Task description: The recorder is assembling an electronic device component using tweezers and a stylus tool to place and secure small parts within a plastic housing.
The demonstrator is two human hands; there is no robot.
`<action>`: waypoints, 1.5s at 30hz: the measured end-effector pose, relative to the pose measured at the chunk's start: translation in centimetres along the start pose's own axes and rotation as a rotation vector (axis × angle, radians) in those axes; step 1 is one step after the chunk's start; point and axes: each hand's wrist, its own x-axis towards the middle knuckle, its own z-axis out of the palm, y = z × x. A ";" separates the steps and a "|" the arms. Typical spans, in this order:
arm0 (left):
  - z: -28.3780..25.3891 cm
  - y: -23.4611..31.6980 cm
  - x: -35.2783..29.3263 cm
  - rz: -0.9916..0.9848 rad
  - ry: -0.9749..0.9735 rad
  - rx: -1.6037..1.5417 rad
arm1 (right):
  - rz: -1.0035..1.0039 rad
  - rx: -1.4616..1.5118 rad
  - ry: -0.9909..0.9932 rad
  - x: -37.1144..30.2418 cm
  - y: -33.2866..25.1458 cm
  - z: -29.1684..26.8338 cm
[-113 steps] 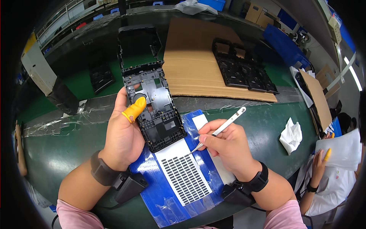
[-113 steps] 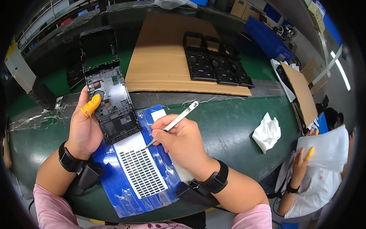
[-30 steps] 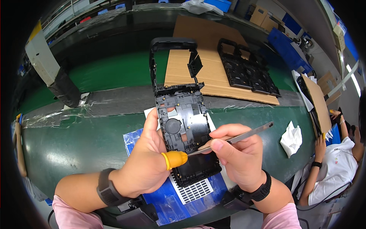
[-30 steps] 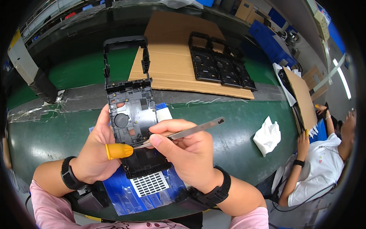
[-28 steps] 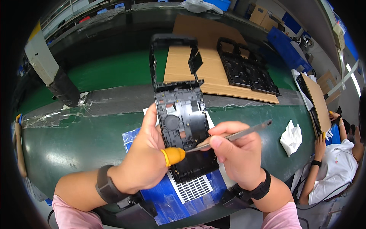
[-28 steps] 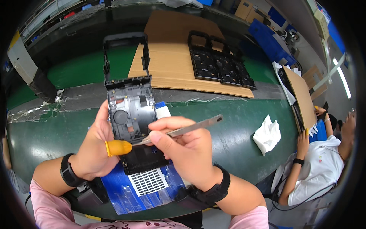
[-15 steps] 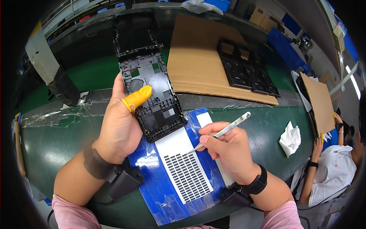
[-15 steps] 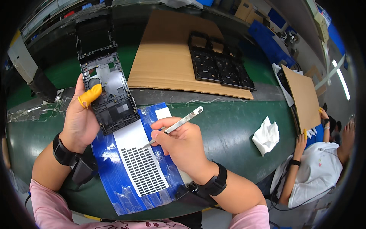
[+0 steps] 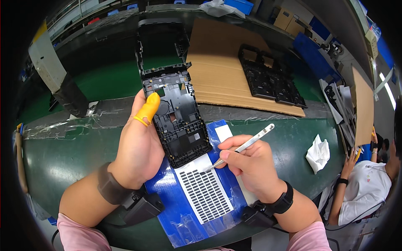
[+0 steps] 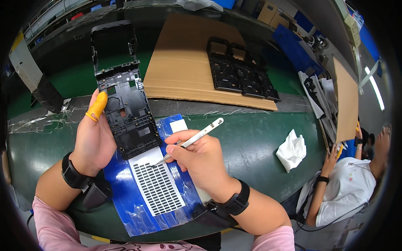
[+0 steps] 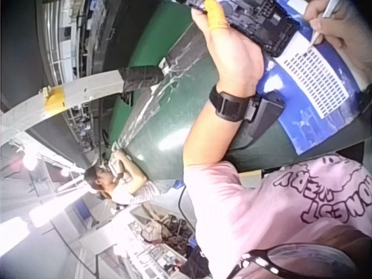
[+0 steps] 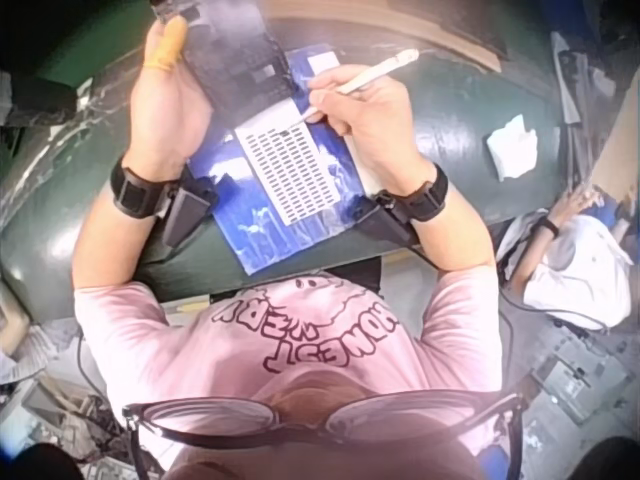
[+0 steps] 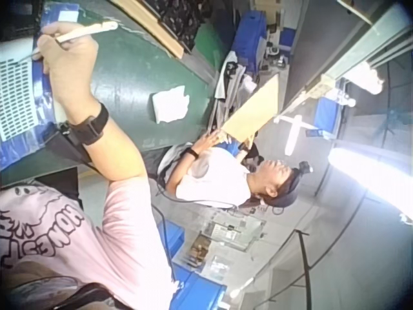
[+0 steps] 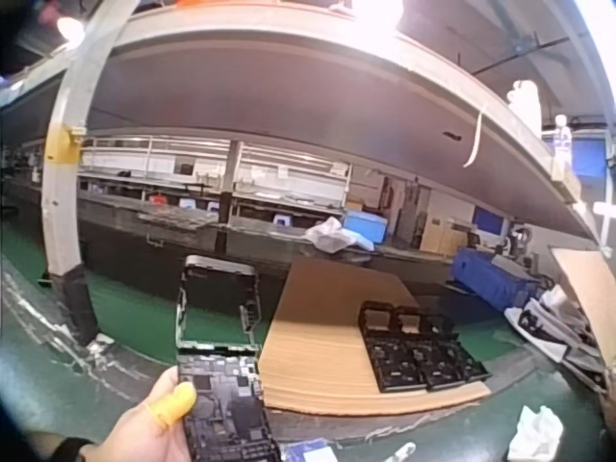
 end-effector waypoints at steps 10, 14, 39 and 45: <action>2.5 -0.5 -3.2 -0.326 -0.035 -0.160 | -0.245 0.120 0.050 -1.9 -2.7 0.4; 2.7 -0.7 -3.9 -0.370 -0.074 -0.160 | -0.265 0.169 0.015 -2.0 -1.9 0.6; 2.5 -1.5 -4.5 -0.354 -0.146 -0.198 | -0.233 0.128 0.074 -2.2 -1.6 1.2; 2.9 -1.2 -4.7 -0.371 -0.119 -0.192 | -0.218 0.122 0.081 -2.1 -1.6 1.2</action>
